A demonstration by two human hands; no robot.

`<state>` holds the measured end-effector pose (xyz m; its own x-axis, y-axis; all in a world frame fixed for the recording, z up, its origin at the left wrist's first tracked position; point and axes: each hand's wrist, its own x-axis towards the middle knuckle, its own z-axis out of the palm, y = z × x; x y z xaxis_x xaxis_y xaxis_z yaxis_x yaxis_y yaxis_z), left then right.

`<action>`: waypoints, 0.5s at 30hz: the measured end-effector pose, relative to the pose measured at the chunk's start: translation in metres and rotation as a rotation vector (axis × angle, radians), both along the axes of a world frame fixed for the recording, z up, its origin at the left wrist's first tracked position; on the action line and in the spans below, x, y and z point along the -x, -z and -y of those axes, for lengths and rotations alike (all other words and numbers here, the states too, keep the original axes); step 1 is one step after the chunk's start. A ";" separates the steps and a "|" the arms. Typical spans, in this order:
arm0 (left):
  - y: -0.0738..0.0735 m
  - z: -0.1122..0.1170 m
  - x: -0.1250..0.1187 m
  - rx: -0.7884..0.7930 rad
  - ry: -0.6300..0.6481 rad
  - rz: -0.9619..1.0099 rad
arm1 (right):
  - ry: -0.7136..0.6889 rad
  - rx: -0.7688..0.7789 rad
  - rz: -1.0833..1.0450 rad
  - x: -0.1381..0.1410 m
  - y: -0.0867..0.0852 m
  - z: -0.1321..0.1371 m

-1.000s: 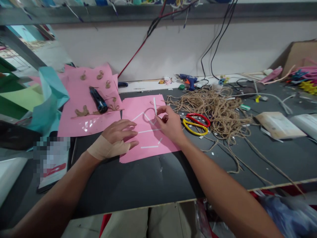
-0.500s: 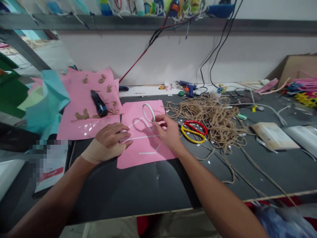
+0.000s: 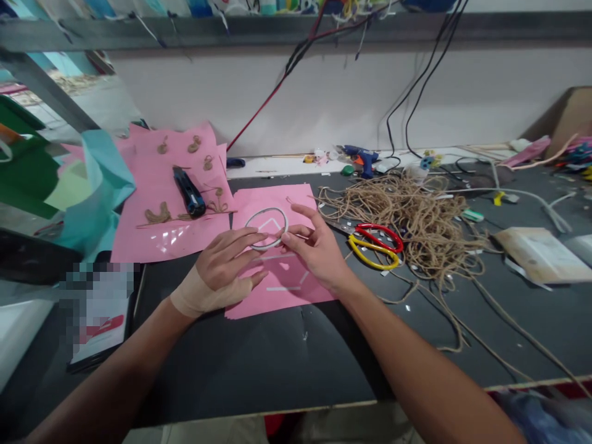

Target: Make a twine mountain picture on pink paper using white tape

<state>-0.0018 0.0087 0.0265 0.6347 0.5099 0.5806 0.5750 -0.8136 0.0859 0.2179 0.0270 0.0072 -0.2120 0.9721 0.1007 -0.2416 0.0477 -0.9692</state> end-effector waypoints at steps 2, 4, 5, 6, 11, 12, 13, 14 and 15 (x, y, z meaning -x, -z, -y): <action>0.001 -0.001 0.000 0.014 0.002 0.010 | -0.004 0.028 0.009 0.001 -0.002 0.001; 0.001 -0.002 0.001 0.019 0.000 0.027 | 0.012 0.053 0.000 0.001 -0.003 0.001; 0.002 -0.003 0.001 0.020 -0.002 0.034 | 0.024 0.055 -0.010 0.001 -0.002 0.000; 0.002 -0.004 0.002 0.022 -0.004 0.039 | 0.038 0.053 -0.015 0.001 -0.002 -0.001; 0.003 -0.006 0.003 0.053 -0.004 0.034 | 0.136 0.038 0.085 0.003 -0.002 -0.001; 0.003 -0.006 0.003 0.055 -0.002 0.039 | 0.147 0.031 0.111 0.004 -0.003 0.000; 0.004 -0.006 0.003 0.055 0.000 0.047 | 0.152 0.017 0.136 0.004 -0.003 0.000; 0.004 -0.006 0.004 0.053 0.001 0.053 | 0.154 -0.002 0.163 0.004 -0.004 0.001; 0.004 -0.007 0.004 0.047 0.003 0.061 | 0.158 -0.028 0.193 0.004 -0.004 0.002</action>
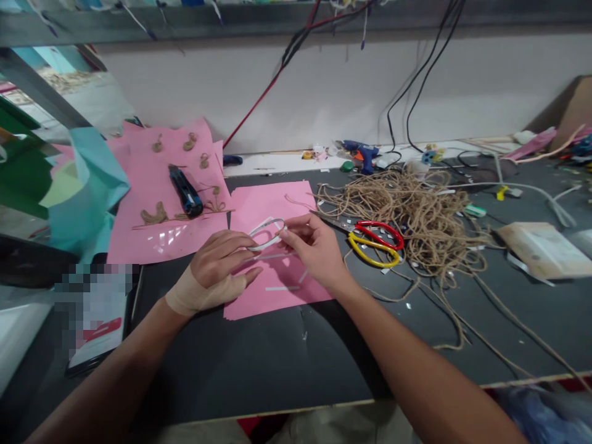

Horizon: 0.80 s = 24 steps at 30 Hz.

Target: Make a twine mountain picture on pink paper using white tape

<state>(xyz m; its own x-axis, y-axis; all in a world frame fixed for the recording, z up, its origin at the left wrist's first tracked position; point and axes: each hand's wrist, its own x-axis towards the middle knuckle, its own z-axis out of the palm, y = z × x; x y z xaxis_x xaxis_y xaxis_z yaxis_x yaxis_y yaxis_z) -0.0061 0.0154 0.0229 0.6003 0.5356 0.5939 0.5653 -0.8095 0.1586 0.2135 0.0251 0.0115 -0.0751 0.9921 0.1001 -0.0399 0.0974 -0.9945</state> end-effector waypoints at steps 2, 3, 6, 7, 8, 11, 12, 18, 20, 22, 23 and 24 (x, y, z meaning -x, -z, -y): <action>0.000 0.000 0.002 -0.012 -0.001 0.008 | 0.003 -0.060 0.078 0.001 0.000 0.002; 0.000 0.000 0.002 -0.018 -0.003 0.007 | 0.009 -0.095 0.121 0.001 0.001 0.004; -0.001 0.002 0.003 -0.036 -0.014 -0.019 | 0.016 -0.182 0.212 0.005 0.001 0.010; -0.001 0.003 0.002 -0.041 -0.018 -0.035 | 0.008 -0.197 0.217 0.007 0.000 0.012; -0.002 0.004 0.001 -0.044 -0.021 -0.050 | -0.002 -0.209 0.213 0.008 0.000 0.014; -0.002 0.006 -0.002 -0.045 -0.028 -0.074 | -0.013 -0.224 0.213 0.013 -0.002 0.017; -0.001 0.007 -0.003 -0.045 -0.024 -0.077 | -0.007 -0.224 0.221 0.015 -0.002 0.018; 0.003 0.008 -0.005 -0.011 0.000 -0.098 | 0.040 -0.178 0.193 0.017 0.003 0.016; 0.004 0.009 -0.004 0.005 -0.003 -0.115 | 0.048 -0.152 0.154 0.017 0.005 0.015; 0.005 0.010 -0.003 0.015 -0.006 -0.127 | 0.053 -0.126 0.115 0.018 0.007 0.014; 0.005 0.011 -0.003 0.019 -0.005 -0.131 | 0.053 -0.114 0.098 0.018 0.008 0.014; 0.005 0.011 -0.003 0.019 -0.006 -0.133 | 0.054 -0.103 0.081 0.018 0.008 0.014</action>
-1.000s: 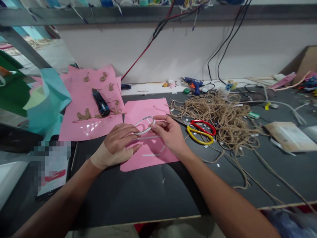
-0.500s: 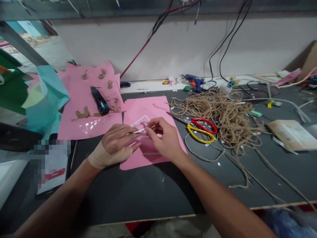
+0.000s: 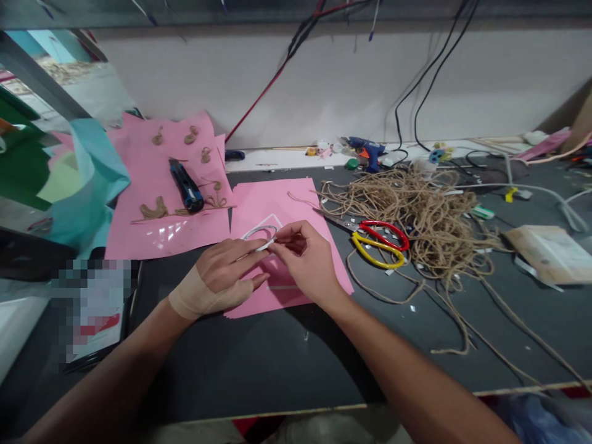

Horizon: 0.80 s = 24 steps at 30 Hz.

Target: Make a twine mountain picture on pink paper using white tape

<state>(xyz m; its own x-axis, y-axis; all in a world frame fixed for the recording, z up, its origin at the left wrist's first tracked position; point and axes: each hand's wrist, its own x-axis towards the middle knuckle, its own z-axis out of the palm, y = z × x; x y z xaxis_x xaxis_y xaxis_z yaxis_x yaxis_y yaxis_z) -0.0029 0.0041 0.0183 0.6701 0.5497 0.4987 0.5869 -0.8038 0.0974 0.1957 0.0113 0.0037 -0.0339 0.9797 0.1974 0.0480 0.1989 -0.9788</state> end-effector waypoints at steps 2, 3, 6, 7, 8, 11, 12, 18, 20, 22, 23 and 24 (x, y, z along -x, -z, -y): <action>-0.001 0.001 0.000 0.000 0.000 -0.004 | 0.000 0.022 -0.026 0.000 0.000 -0.001; -0.001 0.001 0.000 0.001 0.000 -0.006 | -0.003 0.033 -0.033 0.000 -0.001 -0.001; -0.003 0.002 0.000 0.008 -0.009 -0.017 | -0.035 0.053 -0.031 -0.002 -0.002 -0.002; -0.003 0.003 0.000 0.010 -0.014 -0.021 | -0.052 0.057 -0.029 -0.003 -0.002 -0.003; -0.003 0.003 0.000 0.008 -0.017 -0.023 | -0.069 0.063 -0.030 -0.004 -0.003 -0.004; -0.002 0.003 -0.001 -0.003 -0.020 -0.029 | -0.109 0.082 -0.042 -0.006 -0.001 -0.007; -0.001 0.003 -0.001 -0.004 -0.019 -0.031 | -0.119 0.091 -0.047 -0.007 0.000 -0.008; 0.000 0.003 -0.001 0.004 -0.015 -0.050 | -0.170 0.146 -0.085 -0.008 0.001 -0.009; 0.001 0.002 -0.001 0.005 -0.011 -0.051 | -0.179 0.146 -0.078 -0.009 -0.001 -0.009; 0.002 0.002 0.000 0.018 -0.019 -0.031 | -0.175 0.144 -0.052 -0.010 -0.003 -0.009; 0.003 0.001 0.000 0.033 -0.027 -0.009 | -0.176 0.144 -0.041 -0.011 -0.004 -0.009; 0.004 0.001 0.000 0.055 -0.037 0.020 | -0.180 0.144 -0.036 -0.012 -0.005 -0.010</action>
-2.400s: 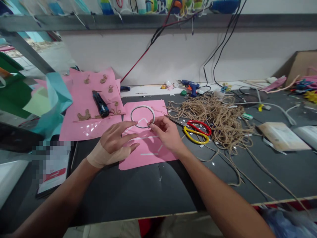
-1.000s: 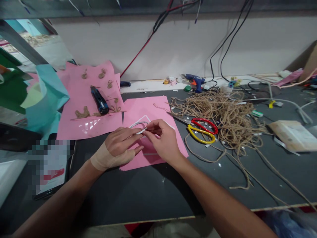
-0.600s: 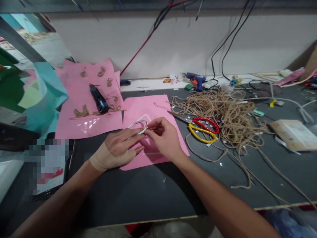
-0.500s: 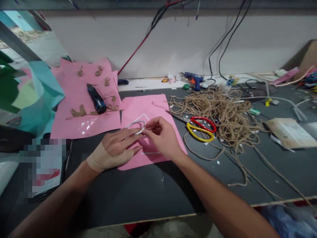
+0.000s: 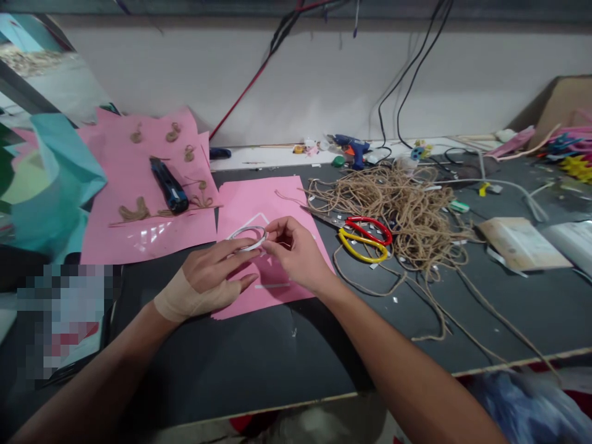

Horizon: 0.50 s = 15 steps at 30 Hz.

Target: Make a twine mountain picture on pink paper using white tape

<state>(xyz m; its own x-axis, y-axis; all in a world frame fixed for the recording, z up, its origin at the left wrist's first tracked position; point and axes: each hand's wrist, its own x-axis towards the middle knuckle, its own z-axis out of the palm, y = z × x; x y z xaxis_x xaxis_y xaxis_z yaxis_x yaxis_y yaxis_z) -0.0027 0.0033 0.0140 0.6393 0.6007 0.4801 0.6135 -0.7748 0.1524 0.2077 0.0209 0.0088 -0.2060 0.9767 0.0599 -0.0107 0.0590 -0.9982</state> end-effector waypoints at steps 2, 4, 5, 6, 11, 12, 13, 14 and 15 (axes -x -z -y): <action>0.002 -0.001 -0.001 0.047 -0.027 0.066 | -0.014 -0.005 0.001 -0.002 -0.002 -0.001; 0.004 -0.001 -0.003 0.078 -0.066 0.127 | -0.026 -0.029 0.009 -0.003 -0.003 0.000; 0.004 -0.001 -0.005 0.090 -0.088 0.146 | -0.030 -0.052 0.023 -0.002 -0.004 0.001; 0.004 -0.001 -0.006 0.099 -0.114 0.158 | -0.032 -0.083 0.044 -0.002 -0.005 0.003; -0.001 -0.001 -0.008 0.253 -0.196 0.215 | -0.027 -0.202 0.123 0.002 -0.005 0.011; -0.001 -0.002 -0.006 0.297 -0.164 0.245 | -0.020 -0.208 0.123 0.002 -0.005 0.011; -0.002 -0.003 -0.004 0.340 -0.117 0.275 | -0.008 -0.215 0.127 0.002 -0.004 0.010; -0.002 -0.004 -0.001 0.371 -0.060 0.302 | 0.008 -0.226 0.134 0.001 -0.004 0.009; -0.002 -0.005 0.001 0.393 -0.004 0.317 | 0.022 -0.238 0.141 0.000 -0.005 0.008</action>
<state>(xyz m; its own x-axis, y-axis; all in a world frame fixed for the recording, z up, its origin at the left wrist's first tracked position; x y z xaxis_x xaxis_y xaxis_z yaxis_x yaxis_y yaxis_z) -0.0038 0.0083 0.0159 0.4962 0.7771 0.3871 0.4924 -0.6191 0.6118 0.2082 0.0126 0.0138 -0.2074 0.9428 0.2609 0.1309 0.2911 -0.9477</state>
